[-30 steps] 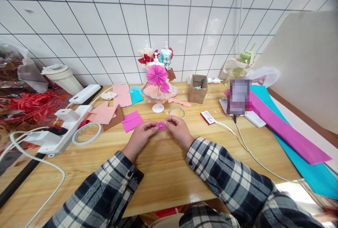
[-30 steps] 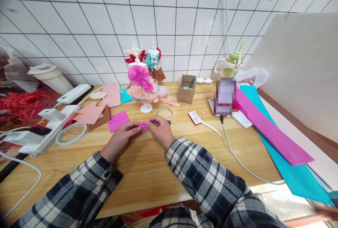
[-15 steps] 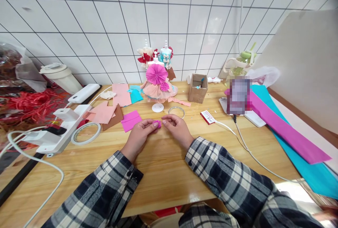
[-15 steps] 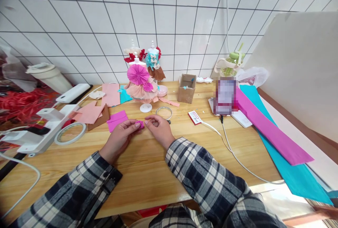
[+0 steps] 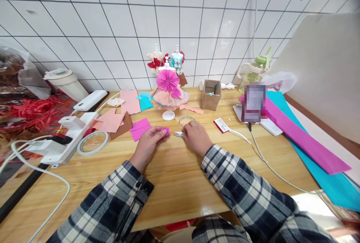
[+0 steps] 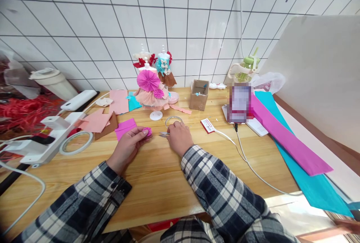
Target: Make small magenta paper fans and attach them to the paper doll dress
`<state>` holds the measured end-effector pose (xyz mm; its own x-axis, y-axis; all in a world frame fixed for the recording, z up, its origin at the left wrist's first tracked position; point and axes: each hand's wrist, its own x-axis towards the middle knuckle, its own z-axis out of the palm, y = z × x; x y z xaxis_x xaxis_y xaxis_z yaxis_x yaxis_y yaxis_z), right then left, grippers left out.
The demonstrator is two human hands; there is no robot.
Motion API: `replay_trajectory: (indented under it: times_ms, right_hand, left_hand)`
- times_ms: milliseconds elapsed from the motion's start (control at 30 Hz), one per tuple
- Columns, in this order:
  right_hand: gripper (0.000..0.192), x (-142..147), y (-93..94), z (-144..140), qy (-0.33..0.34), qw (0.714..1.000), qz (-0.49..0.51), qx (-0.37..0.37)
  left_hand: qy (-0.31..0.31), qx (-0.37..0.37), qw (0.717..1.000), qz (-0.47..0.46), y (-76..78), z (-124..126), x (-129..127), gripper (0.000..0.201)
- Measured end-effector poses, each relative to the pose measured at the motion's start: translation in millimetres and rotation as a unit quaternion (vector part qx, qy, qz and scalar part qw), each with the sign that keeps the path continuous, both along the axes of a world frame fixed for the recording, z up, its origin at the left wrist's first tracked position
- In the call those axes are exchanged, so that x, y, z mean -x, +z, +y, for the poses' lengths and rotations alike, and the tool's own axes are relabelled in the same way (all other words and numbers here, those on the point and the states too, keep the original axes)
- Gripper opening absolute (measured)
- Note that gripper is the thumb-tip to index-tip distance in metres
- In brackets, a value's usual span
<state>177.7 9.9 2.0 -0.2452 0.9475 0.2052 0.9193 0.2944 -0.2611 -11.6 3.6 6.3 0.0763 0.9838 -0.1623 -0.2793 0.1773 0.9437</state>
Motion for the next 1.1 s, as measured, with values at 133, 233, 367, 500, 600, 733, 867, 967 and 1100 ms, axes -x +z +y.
replay_trajectory:
  times_ms: [133, 233, 367, 500, 600, 733, 867, 967, 1100]
  right_hand:
    - [0.008, 1, 6.4, -3, 0.016, 0.999, -0.019, -0.020]
    - [0.010, 5, 10.3, -5, 0.014, 1.000, 0.020, 0.002]
    - [0.014, 13, 11.6, -9, -0.005, 0.975, 0.216, 0.057]
    - [0.017, 25, 4.9, -15, 0.030, 0.926, 0.367, 0.088]
    - [0.025, 31, -1.5, -18, 0.047, 0.914, 0.391, 0.099]
    - [0.024, 33, -5.1, -18, 0.064, 0.915, 0.381, 0.115]
    - [0.025, 32, -4.1, -18, 0.075, 0.915, 0.379, 0.115]
    - [0.024, 33, -3.2, -18, 0.079, 0.915, 0.378, 0.114]
    - [0.026, 32, -3.2, -17, 0.074, 0.918, 0.375, 0.109]
  left_hand:
    - [0.002, 0.003, 1.000, -0.001, -0.8, 1, 2, 0.030]
    - [0.001, 0.010, 1.000, -0.008, -1.2, 1, 2, 0.029]
    - [-0.011, 0.025, 0.999, -0.037, -0.9, 0, 2, 0.027]
    - [-0.012, 0.038, 0.996, -0.076, -1.8, -1, 3, 0.023]
    - [-0.013, 0.043, 0.994, -0.103, -3.9, 0, 4, 0.018]
    - [-0.026, 0.040, 0.992, -0.115, -6.1, 1, 6, 0.015]
    - [-0.032, 0.035, 0.993, -0.106, -5.2, 0, 5, 0.015]
    - [-0.032, 0.033, 0.994, -0.100, -3.8, -1, 3, 0.015]
    - [-0.035, 0.027, 0.995, -0.087, -3.0, -1, 2, 0.016]
